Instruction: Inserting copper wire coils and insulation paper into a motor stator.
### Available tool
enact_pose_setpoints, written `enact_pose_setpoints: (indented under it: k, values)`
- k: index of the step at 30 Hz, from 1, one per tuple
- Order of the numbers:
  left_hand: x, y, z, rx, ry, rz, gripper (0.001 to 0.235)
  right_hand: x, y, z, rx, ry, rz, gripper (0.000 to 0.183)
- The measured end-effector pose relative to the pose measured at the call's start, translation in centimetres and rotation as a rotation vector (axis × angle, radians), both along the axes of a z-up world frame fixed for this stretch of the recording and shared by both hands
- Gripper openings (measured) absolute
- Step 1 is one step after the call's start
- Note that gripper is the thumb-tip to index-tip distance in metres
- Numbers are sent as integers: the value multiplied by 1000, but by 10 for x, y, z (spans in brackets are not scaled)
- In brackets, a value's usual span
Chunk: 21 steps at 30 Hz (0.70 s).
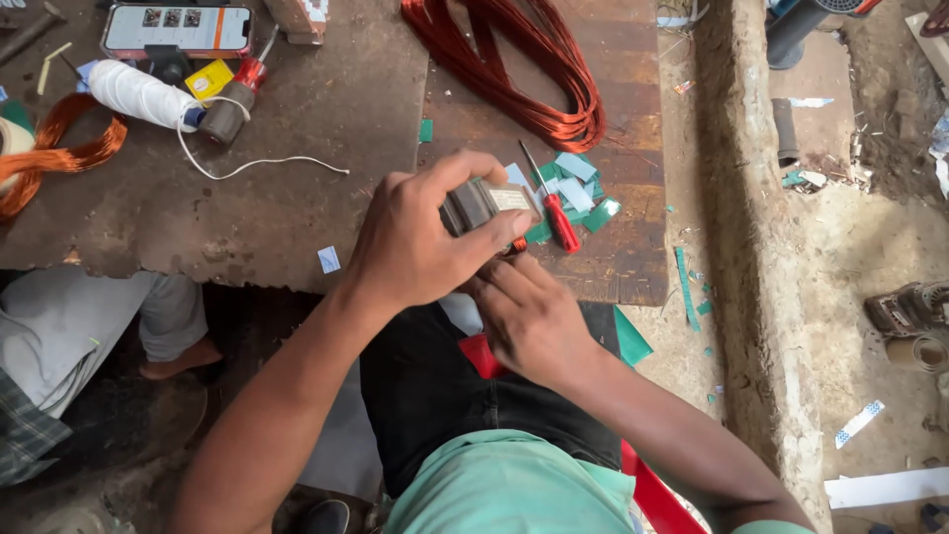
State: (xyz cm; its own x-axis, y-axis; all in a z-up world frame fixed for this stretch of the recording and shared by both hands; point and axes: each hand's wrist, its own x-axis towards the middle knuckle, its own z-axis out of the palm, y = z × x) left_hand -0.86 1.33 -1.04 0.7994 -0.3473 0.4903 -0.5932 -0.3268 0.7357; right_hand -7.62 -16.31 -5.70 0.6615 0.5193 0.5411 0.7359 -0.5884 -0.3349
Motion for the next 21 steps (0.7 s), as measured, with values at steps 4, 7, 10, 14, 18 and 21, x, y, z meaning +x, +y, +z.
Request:
enact_pose_setpoints:
  k: [4,7,10,14,18,21]
  values:
    - [-3,4,-2,-45,-17,-8,33,5,3,11,50,146,2,28]
    - [-3,4,-6,-37,-24,-3,34,4,10,12,91,208,-64,26]
    - [-4,3,-6,-25,-11,12,32,5,12,14,75,190,-124,29]
    - [-6,3,-5,-32,-48,10,34,2,-3,22,22,147,-81,31]
    - [-5,4,-6,-32,5,-10,34,6,-16,22,-126,-75,-17,34]
    - [-3,5,-6,-34,28,-33,32,19,-35,7,-315,-114,69,31]
